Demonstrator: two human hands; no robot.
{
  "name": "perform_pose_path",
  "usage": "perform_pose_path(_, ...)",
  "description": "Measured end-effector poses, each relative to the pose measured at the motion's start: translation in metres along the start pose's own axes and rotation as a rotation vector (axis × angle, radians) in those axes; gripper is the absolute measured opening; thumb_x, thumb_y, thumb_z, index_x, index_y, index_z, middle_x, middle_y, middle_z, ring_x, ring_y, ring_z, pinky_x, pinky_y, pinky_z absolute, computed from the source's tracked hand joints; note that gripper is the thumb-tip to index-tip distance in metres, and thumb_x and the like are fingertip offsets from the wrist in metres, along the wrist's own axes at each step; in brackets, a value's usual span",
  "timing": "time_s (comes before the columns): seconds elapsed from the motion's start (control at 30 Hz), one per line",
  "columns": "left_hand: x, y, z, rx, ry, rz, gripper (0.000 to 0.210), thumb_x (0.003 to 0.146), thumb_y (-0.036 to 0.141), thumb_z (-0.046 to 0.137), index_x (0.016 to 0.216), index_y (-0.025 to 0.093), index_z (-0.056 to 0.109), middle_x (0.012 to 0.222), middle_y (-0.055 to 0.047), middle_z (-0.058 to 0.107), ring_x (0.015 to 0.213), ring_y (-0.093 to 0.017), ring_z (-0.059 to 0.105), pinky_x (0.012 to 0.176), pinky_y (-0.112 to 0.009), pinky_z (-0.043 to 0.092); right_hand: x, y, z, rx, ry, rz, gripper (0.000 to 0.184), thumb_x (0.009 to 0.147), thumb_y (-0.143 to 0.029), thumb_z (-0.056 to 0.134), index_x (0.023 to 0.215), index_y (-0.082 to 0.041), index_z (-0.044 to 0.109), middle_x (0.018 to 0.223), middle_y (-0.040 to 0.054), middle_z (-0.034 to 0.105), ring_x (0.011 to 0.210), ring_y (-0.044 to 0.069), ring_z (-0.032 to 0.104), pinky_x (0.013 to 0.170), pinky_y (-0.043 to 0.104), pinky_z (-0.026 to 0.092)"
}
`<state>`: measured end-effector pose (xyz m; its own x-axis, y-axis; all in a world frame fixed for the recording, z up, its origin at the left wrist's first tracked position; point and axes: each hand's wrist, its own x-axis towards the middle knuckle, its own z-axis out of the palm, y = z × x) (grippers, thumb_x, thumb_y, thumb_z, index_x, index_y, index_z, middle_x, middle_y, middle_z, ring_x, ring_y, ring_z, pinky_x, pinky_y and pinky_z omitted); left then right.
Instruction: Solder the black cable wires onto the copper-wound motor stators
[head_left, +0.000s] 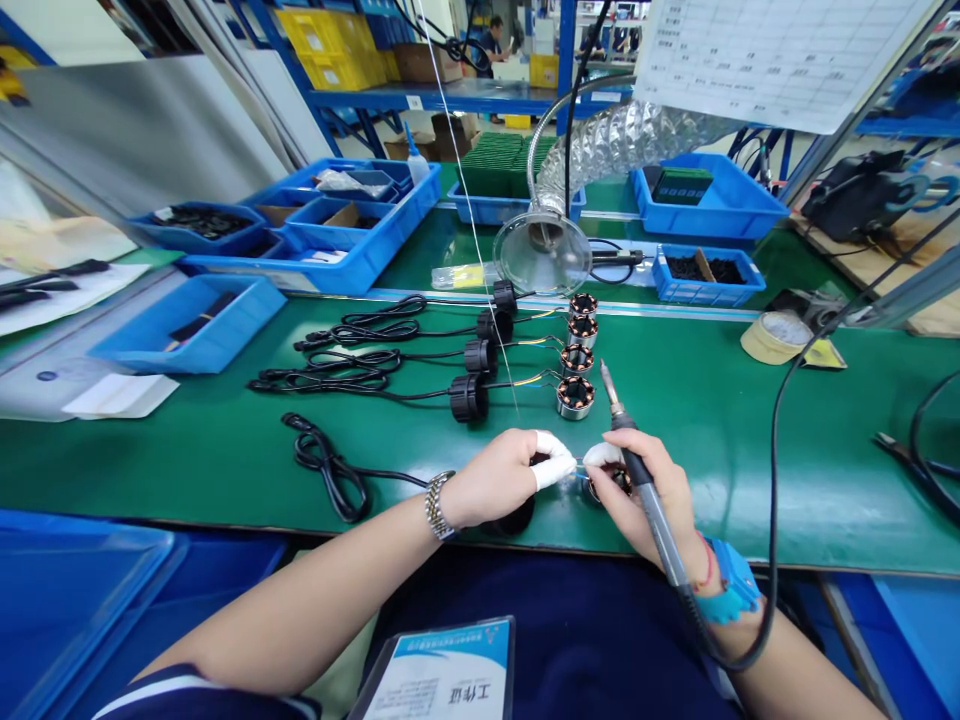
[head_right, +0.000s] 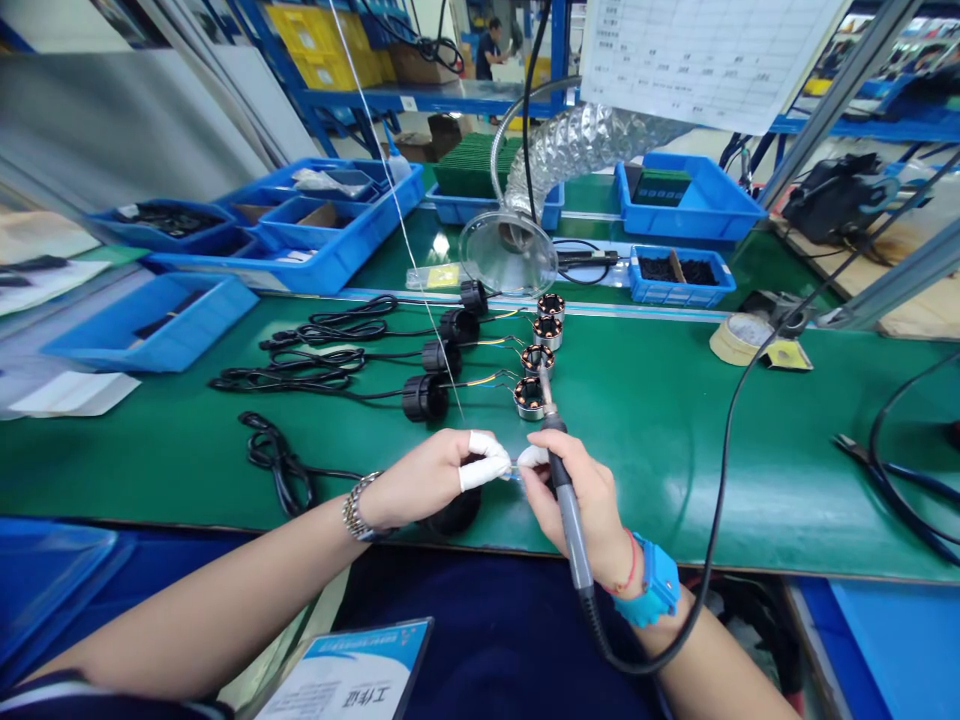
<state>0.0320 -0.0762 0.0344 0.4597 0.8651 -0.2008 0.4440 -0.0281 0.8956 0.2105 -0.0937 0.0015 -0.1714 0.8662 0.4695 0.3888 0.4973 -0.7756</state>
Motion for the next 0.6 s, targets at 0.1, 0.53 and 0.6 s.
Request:
perform_pose_path(0.1,0.001,-0.001,0.000,-0.008,-0.013,-0.020,0.021,0.078,0.031,0.050,0.074,0.013,0.060,0.073,-0.001,0.058,0.069,-0.013,0.050,0.065,-0.022,0.038,0.000,0.002,0.000,0.003,0.012,-0.008,0.033,0.073,-0.016,0.060,0.103,-0.023,0.050,0.082,0.0000,0.064,0.064,0.010,0.061,0.065,0.021,0.050)
perform_pose_path(0.53,0.008,-0.004,-0.004,-0.049,0.020,-0.046,0.015,0.075,0.027,0.051,0.071,0.013,0.057,0.070,0.000,0.056,0.067,-0.012,0.048,0.064,-0.021,0.038,0.001,0.011,-0.005,-0.046,-0.218,-0.077,0.031,0.076,-0.015,0.054,0.106,-0.022,0.048,0.081,0.0006,0.060,0.069,0.010,0.057,0.067,0.023,0.047)
perform_pose_path(0.6,0.008,-0.005,-0.004,-0.041,0.024,-0.043,0.015,0.075,0.027,0.052,0.071,0.013,0.057,0.070,0.000,0.056,0.067,-0.012,0.049,0.065,-0.021,0.038,0.002,0.011,-0.002,-0.071,-0.170,-0.066,0.031,0.075,-0.014,0.053,0.105,-0.022,0.048,0.078,-0.0002,0.059,0.066,0.010,0.056,0.066,0.022,0.046)
